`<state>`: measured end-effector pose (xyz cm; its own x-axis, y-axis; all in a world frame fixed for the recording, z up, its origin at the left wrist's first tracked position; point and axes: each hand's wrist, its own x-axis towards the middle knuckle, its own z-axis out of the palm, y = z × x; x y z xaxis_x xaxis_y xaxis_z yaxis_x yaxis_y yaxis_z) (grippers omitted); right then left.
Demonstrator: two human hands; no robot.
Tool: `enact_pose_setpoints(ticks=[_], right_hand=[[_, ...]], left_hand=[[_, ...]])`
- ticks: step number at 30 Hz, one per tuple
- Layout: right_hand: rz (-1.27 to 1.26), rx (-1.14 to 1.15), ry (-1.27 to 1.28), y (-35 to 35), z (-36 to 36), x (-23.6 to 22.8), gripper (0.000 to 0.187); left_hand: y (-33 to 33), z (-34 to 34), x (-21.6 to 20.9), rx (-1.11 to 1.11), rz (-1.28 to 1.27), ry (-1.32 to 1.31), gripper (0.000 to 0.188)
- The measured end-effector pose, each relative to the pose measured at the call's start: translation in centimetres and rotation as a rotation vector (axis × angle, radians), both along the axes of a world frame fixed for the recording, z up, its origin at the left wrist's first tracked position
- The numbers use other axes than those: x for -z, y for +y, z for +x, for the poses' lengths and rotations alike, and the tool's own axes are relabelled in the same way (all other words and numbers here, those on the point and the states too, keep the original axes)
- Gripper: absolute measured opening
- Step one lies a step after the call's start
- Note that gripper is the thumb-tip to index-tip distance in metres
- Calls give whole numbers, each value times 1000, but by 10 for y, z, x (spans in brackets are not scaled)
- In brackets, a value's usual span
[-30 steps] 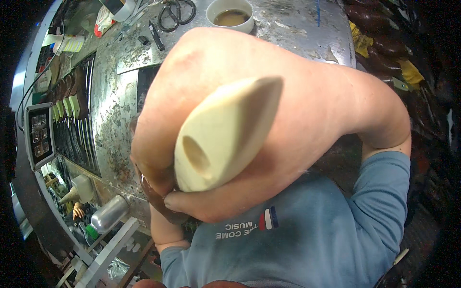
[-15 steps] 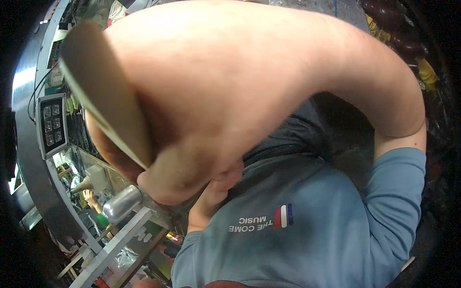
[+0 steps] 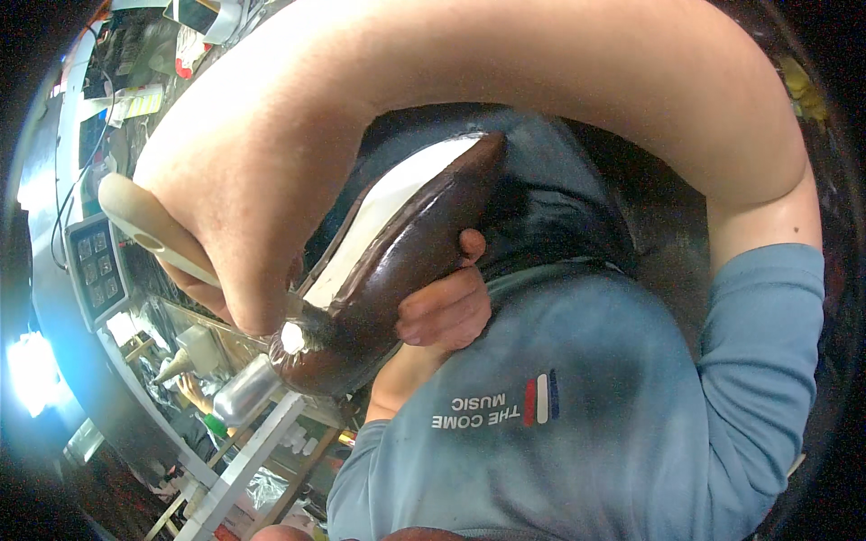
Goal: The person repeatedly applies a brown liquid to the upper surface of a brown shoe using a paintbrush. They dip the brush into a small cup on the workbench, then brush the shoe's toe and vamp areas, rotating the shoe to cover different sections.
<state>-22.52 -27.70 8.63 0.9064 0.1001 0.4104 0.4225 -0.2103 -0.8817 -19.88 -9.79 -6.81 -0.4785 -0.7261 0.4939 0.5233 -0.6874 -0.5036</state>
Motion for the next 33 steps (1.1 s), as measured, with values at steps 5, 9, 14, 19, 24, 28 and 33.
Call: enact_pose_setpoints(ticks=[5,9,14,19,24,28,33], right_hand=[[-1,11,22,-3,3,-3,21],[11,45,53,-11,-3,-3,23],[24,73,71,-17,-9,-19,25],[59,177,89,-37,-35,-33,27],[135,231,58,-57,-51,-14,24],[46,351,-84,-68,-66,12,29],[250,401,8,-63,-86,24,30]], left_hand=[[-5,2,-13,2,-72,-10,62],[-11,8,-7,58,-118,-70,63],[15,9,-14,-76,35,-142,62],[42,63,-31,-287,366,-688,84],[59,149,-69,-938,315,-1692,79],[79,237,-114,-688,465,-2213,76],[48,336,-142,-529,504,-2879,65]])
